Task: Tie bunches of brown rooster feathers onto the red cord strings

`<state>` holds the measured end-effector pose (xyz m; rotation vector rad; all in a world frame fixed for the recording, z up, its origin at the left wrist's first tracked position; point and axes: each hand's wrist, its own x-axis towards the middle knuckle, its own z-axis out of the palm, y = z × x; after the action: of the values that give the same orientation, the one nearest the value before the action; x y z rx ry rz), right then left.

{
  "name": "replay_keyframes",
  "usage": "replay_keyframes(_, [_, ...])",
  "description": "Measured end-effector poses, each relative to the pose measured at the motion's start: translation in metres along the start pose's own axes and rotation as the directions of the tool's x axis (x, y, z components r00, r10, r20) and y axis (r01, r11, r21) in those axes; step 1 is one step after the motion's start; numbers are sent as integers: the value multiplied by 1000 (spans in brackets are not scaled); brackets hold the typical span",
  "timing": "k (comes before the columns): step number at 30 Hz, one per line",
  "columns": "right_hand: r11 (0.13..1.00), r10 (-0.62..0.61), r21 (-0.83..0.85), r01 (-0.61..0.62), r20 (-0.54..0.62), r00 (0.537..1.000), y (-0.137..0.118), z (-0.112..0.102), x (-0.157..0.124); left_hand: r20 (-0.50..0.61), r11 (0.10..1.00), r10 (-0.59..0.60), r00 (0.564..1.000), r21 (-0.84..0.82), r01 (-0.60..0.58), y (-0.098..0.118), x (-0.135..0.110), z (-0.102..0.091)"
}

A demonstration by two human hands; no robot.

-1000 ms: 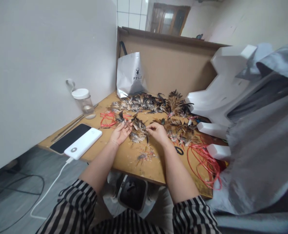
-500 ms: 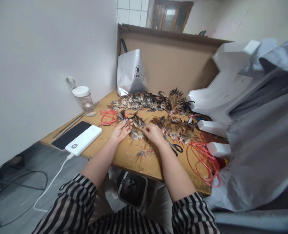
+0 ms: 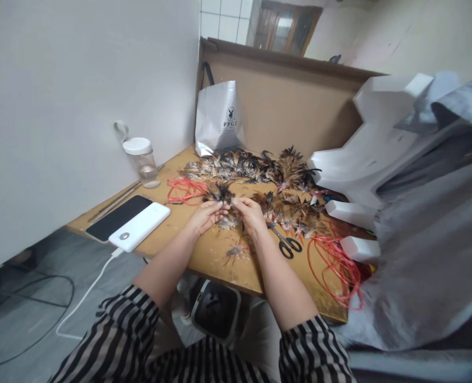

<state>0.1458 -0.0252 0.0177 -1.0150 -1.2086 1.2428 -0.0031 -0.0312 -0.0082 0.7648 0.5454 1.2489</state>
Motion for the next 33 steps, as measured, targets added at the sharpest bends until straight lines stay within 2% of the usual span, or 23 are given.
replay_keyframes(5, [1000, -10, -5, 10, -11, 1000, -2, 11, -5, 29, 999, -10, 1000, 53, 8, -2, -1, 2])
replay_keyframes(10, [1000, -7, 21, 8, -35, 999, -3, 12, -6, 31, 997, -26, 999, 71, 24, -2, -1, 2])
replay_keyframes(17, [996, -68, 49, 69, -19, 998, 2, 14, -6, 35, 990, -42, 999, 137, 36, -1, -2, 3])
replay_keyframes(23, [994, -110, -8, 110, -4, 994, 3, 13, -5, 19, 970, -43, 999, 242, 37, -2, -2, 3])
replay_keyframes(27, [989, -118, -90, 116, -21, 993, 1, 11, -6, -10, 949, -1, 1000, 315, 4, -2, -2, 5])
replay_keyframes(33, [991, -105, -86, 102, -37, 994, 3, 11, -5, -25, 922, 6, 1000, 386, 4, -3, -2, 6])
